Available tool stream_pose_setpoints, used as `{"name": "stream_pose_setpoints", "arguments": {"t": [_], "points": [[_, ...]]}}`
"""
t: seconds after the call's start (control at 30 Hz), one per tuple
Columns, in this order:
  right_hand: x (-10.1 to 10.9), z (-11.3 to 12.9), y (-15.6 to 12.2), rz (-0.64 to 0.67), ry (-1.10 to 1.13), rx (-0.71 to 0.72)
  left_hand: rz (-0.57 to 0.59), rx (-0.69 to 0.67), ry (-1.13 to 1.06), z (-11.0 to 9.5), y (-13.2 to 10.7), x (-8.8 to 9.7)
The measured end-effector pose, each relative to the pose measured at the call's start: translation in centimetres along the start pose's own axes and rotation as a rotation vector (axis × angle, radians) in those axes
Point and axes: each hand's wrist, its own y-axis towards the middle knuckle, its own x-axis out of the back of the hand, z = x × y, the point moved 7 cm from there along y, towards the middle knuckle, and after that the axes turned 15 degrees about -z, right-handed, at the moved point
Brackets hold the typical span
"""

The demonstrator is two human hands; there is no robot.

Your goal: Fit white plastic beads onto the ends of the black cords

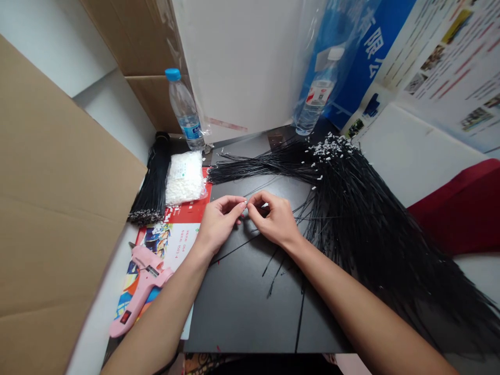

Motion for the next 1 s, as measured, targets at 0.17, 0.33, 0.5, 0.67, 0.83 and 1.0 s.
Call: {"name": "stream_pose_setpoints", "arguments": {"t": [0.17, 0.33, 0.5, 0.67, 0.83, 1.0], "points": [[-0.2, -0.1, 0.0, 0.013, -0.004, -0.01, -0.003, -0.022, 0.016, -0.1, -0.1, -0.2], [0.0, 0.4, -0.1, 0.029, -0.057, 0.062, -0.018, -0.01, 0.002, -0.4, -0.2, -0.1], [1.6, 1.8, -0.2, 0.012, -0.329, 0.3, -0.207, -0.11, -0.083, -1.8, 0.4, 2.0], [1.8, 3.4, 1.1, 0.167, -0.732, 0.361, -0.259, -0.137, -0.146, -1.8, 1.3, 2.9], [6.1, 6.1, 6.8, 0.166, -1.037, 0.243, -0.209, -0.136, -0.029, -1.8, 1.3, 2.7], [14.4, 2.5, 15.5, 0.001, -1.277, -0.011, -0.083, -0.279, 0.362, -2.6, 0.6, 2.1]]}}
